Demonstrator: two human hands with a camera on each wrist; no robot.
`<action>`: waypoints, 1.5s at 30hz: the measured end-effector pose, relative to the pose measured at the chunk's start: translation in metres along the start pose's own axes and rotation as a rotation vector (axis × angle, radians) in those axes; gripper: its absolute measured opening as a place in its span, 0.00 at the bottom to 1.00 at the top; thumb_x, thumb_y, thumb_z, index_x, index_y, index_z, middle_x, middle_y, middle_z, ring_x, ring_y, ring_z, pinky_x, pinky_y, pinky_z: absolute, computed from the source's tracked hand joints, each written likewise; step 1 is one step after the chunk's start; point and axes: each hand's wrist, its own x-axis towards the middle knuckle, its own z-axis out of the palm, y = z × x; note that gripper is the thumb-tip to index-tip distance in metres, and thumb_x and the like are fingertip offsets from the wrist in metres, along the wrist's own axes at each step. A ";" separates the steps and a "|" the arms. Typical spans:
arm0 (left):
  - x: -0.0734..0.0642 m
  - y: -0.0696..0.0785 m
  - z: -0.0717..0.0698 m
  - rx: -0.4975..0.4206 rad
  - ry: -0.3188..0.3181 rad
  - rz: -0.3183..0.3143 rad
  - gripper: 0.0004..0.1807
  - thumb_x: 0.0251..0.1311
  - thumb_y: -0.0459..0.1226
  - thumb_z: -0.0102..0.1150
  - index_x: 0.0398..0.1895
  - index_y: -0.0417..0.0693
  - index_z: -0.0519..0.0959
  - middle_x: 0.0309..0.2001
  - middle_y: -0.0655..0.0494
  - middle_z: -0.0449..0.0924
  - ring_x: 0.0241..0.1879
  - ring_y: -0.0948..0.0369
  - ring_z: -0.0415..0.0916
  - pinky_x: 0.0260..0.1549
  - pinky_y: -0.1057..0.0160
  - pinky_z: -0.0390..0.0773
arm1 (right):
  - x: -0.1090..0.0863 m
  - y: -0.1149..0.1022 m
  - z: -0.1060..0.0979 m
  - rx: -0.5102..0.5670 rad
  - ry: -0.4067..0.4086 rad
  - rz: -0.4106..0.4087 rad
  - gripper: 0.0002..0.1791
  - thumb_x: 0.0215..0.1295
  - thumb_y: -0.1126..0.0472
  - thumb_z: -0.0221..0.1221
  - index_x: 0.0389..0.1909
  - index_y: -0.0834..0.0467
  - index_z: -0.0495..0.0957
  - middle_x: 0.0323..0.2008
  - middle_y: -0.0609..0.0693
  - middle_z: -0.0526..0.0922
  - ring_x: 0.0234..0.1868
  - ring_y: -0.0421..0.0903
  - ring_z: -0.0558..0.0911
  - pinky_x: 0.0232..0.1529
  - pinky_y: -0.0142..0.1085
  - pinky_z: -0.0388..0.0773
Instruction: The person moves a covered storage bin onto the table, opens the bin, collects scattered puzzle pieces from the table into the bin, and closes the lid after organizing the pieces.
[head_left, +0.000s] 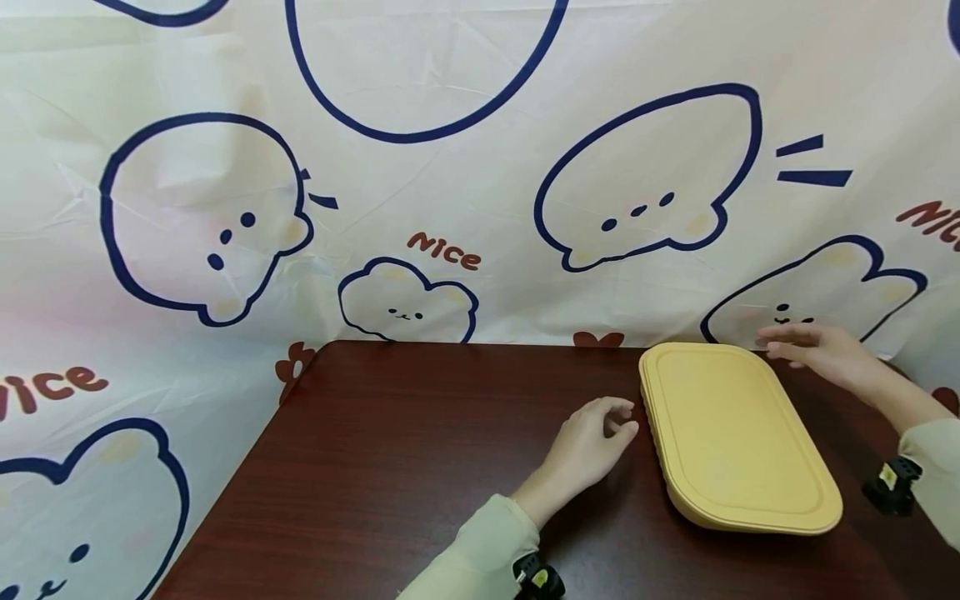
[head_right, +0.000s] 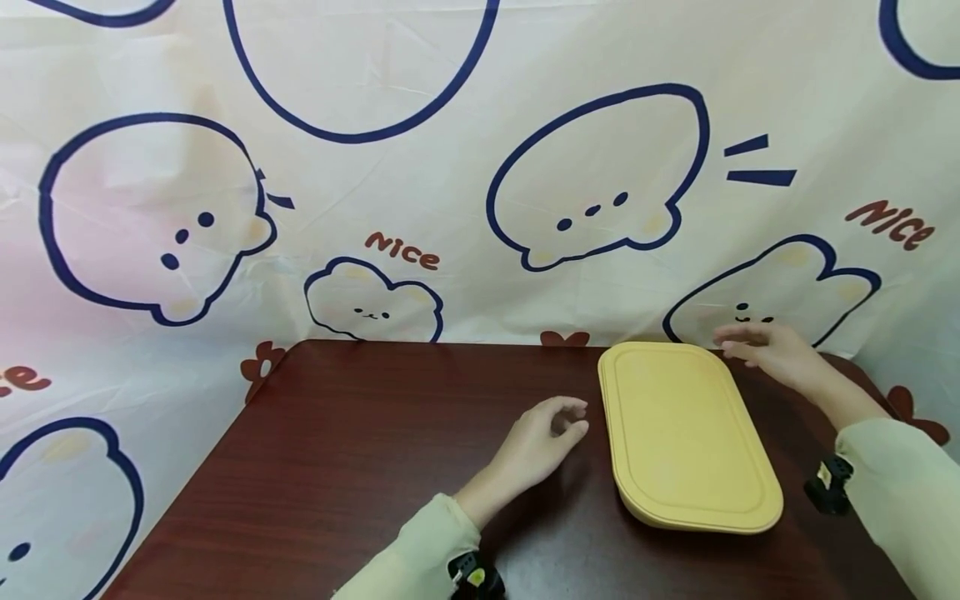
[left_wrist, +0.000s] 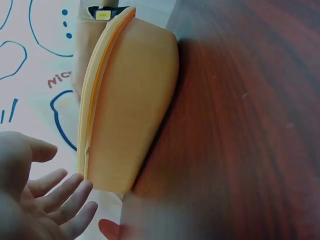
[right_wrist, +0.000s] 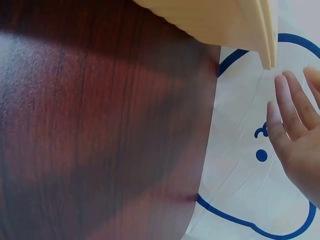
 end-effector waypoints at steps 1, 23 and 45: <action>0.004 0.001 0.000 -0.022 0.005 -0.011 0.15 0.70 0.44 0.58 0.57 0.54 0.79 0.48 0.67 0.79 0.42 0.71 0.76 0.41 0.70 0.75 | -0.001 0.000 0.000 0.004 -0.006 0.001 0.30 0.76 0.50 0.52 0.65 0.70 0.68 0.59 0.72 0.74 0.38 0.19 0.73 0.37 0.29 0.79; 0.057 0.009 0.023 -0.226 0.134 -0.216 0.20 0.65 0.45 0.64 0.57 0.47 0.80 0.43 0.62 0.82 0.40 0.67 0.77 0.37 0.67 0.77 | -0.009 0.012 0.021 0.098 -0.030 0.072 0.37 0.75 0.44 0.51 0.69 0.71 0.63 0.63 0.75 0.66 0.38 0.18 0.69 0.39 0.33 0.80; 0.049 0.010 0.028 -0.258 0.076 -0.245 0.24 0.59 0.45 0.69 0.57 0.45 0.80 0.28 0.66 0.77 0.28 0.70 0.73 0.32 0.68 0.74 | -0.032 0.008 0.028 0.132 0.008 0.169 0.43 0.73 0.40 0.52 0.70 0.73 0.58 0.63 0.77 0.67 0.36 0.25 0.76 0.39 0.40 0.82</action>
